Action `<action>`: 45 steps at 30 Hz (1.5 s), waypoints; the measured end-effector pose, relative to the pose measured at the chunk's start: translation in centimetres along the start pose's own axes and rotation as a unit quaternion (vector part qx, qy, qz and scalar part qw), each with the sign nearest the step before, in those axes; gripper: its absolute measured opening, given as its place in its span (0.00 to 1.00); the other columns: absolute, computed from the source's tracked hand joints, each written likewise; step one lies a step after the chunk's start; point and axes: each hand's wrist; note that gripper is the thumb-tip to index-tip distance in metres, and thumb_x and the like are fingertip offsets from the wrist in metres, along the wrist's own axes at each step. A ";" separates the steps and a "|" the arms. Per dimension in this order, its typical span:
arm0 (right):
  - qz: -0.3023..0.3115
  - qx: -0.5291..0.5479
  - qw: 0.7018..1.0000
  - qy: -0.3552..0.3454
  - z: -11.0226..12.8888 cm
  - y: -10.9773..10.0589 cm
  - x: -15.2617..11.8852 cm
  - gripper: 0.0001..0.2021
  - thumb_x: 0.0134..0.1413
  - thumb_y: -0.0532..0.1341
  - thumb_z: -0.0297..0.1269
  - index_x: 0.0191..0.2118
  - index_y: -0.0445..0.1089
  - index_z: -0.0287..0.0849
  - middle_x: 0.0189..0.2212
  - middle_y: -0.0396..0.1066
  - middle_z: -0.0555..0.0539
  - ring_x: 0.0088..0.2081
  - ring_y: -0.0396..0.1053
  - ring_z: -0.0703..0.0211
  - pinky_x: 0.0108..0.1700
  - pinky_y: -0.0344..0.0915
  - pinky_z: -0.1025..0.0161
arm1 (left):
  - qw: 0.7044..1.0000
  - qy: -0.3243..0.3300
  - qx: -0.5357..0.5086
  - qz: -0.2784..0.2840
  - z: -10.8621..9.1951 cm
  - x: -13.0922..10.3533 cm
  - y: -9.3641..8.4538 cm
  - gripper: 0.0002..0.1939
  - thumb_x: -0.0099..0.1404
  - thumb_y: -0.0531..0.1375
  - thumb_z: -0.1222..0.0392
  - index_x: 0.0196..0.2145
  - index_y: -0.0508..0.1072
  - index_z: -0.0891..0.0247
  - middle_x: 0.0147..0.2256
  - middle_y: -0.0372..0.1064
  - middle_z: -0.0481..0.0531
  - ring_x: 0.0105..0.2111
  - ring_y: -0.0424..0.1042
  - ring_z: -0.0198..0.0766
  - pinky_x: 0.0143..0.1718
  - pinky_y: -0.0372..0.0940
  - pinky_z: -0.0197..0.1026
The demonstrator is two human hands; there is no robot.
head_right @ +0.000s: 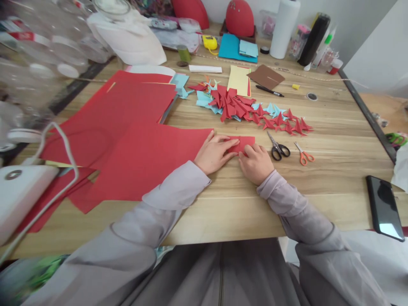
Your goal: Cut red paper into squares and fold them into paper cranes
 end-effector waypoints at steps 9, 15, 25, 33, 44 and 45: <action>-0.050 0.086 0.995 0.027 -1.4 0.8 -0.3 0.11 0.60 0.56 0.34 0.42 0.75 0.39 0.41 0.73 0.40 0.42 0.65 0.51 0.46 0.58 0.55 | 0.995 0.097 -0.027 -0.013 1.2 -0.5 0.2 0.21 0.66 0.58 0.54 0.56 0.69 0.58 0.52 0.72 0.57 0.57 0.64 0.49 0.63 0.46 0.66; -0.044 0.080 0.995 0.030 -1.4 1.0 -0.1 0.12 0.61 0.56 0.35 0.42 0.76 0.40 0.39 0.74 0.40 0.40 0.64 0.50 0.44 0.58 0.55 | 0.981 0.182 0.018 -0.061 1.5 -0.6 -0.2 0.12 0.68 0.54 0.58 0.40 0.77 0.62 0.49 0.74 0.58 0.48 0.73 0.46 0.60 0.56 0.63; -0.117 0.066 0.991 -0.004 -1.3 0.4 0.3 0.13 0.63 0.55 0.34 0.32 0.76 0.45 0.33 0.75 0.47 0.35 0.64 0.57 0.43 0.56 0.59 | 0.963 0.232 0.061 -0.120 -0.4 -0.8 -0.5 0.17 0.71 0.48 0.65 0.35 0.76 0.62 0.39 0.77 0.52 0.40 0.75 0.38 0.60 0.58 0.58; -0.123 0.053 0.990 -0.052 -1.1 -0.2 0.4 0.15 0.64 0.52 0.31 0.33 0.75 0.45 0.33 0.76 0.46 0.36 0.66 0.58 0.45 0.57 0.56 | 0.953 0.239 0.130 -0.132 -1.2 -0.8 -1.1 0.16 0.70 0.48 0.65 0.32 0.75 0.61 0.35 0.76 0.53 0.36 0.69 0.39 0.40 0.64 0.49; -0.133 0.042 0.989 -0.037 -0.9 -0.5 0.1 0.13 0.61 0.53 0.28 0.37 0.74 0.47 0.39 0.77 0.50 0.43 0.65 0.56 0.47 0.54 0.53 | 0.968 0.200 0.044 -0.144 -1.0 -1.1 -1.6 0.13 0.69 0.51 0.63 0.36 0.76 0.57 0.35 0.77 0.50 0.39 0.70 0.41 0.46 0.59 0.53; -0.131 0.046 0.990 -0.034 -0.9 -0.5 0.1 0.13 0.61 0.53 0.28 0.37 0.74 0.47 0.40 0.77 0.50 0.43 0.65 0.56 0.48 0.54 0.53 | 0.971 0.193 0.038 -0.139 -0.9 -1.1 -1.6 0.13 0.69 0.51 0.62 0.37 0.77 0.56 0.36 0.77 0.50 0.40 0.71 0.42 0.47 0.60 0.55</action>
Point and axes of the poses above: each hand's wrist, its own x-axis towards the middle knuckle, its own y-axis out of the palm, z = x × y
